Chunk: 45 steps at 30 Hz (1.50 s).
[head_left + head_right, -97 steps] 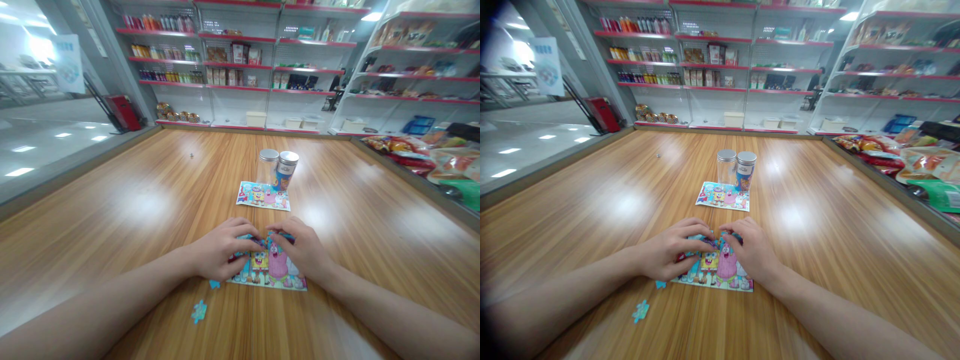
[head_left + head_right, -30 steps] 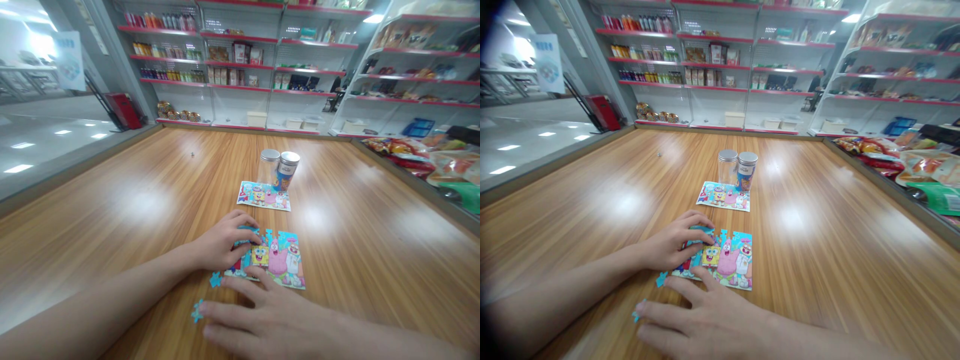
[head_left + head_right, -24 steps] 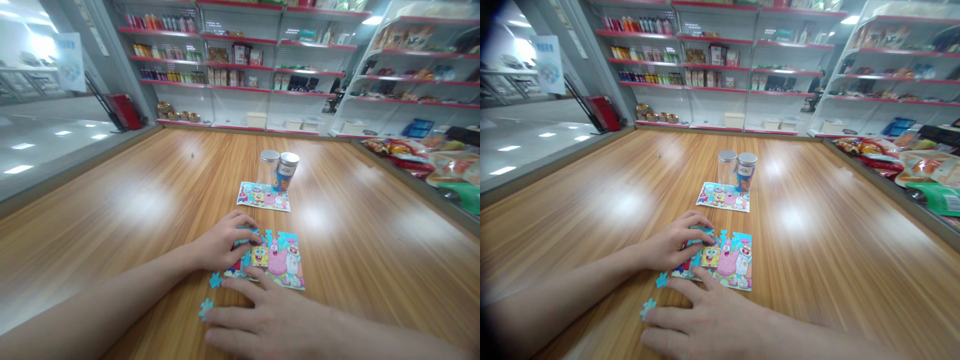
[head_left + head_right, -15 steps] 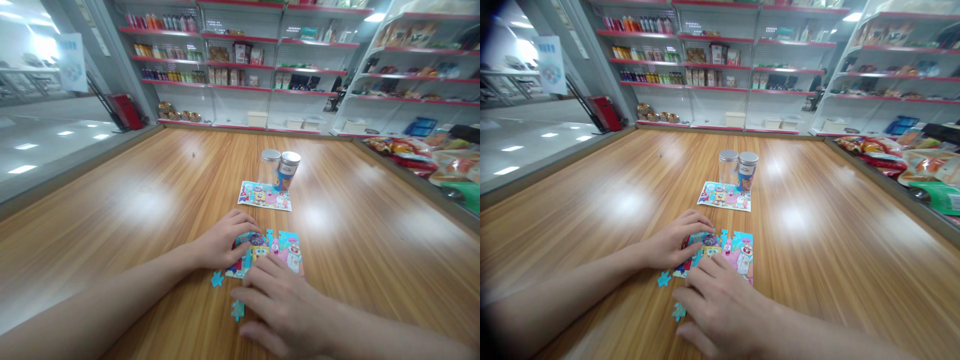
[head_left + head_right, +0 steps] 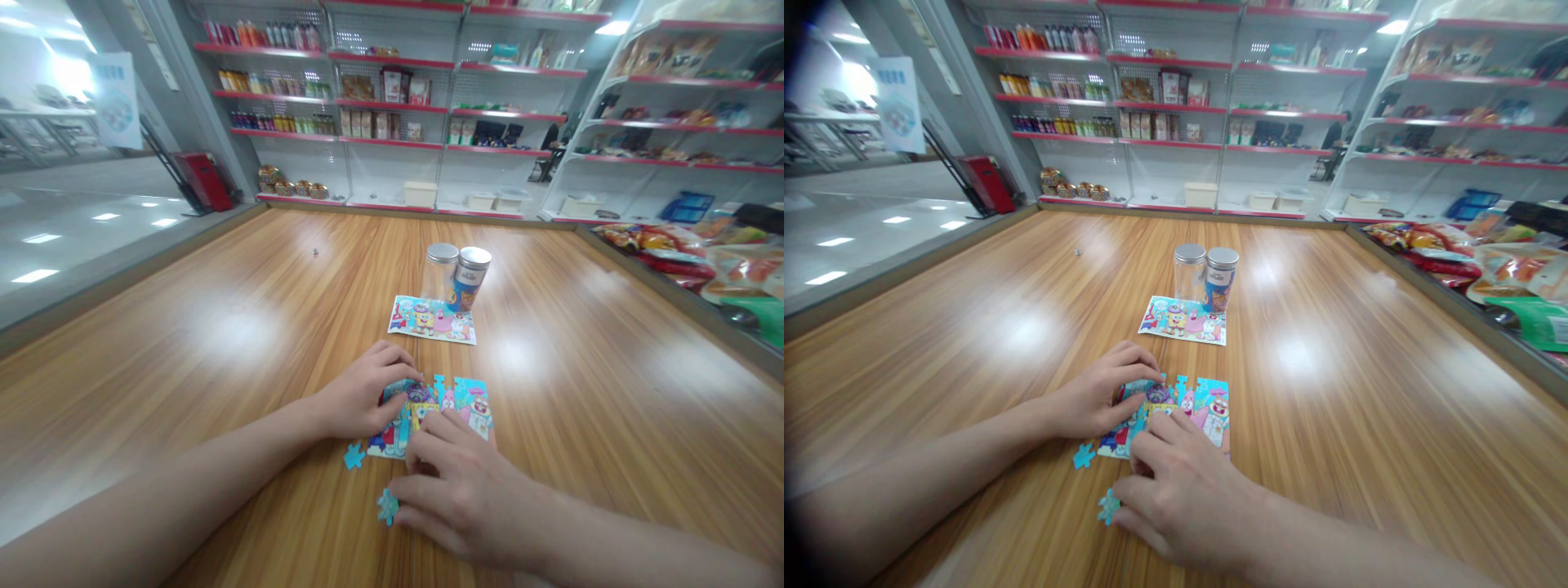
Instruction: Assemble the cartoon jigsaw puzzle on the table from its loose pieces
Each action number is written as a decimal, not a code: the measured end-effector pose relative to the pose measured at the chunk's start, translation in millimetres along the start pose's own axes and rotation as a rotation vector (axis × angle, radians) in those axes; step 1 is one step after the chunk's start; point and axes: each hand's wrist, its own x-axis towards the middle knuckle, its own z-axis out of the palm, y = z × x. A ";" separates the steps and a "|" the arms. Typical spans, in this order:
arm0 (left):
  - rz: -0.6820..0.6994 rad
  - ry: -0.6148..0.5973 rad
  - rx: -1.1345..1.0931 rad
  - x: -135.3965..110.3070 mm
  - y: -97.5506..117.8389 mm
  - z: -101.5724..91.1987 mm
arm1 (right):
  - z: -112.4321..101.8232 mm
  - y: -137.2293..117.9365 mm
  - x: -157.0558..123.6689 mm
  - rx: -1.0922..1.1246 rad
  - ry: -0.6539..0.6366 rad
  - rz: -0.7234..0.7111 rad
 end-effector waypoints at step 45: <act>0.020 -0.035 -0.026 0.7 1.3 -2.5 | -3.8 78.5 -6.9 0.373 0.412 0.691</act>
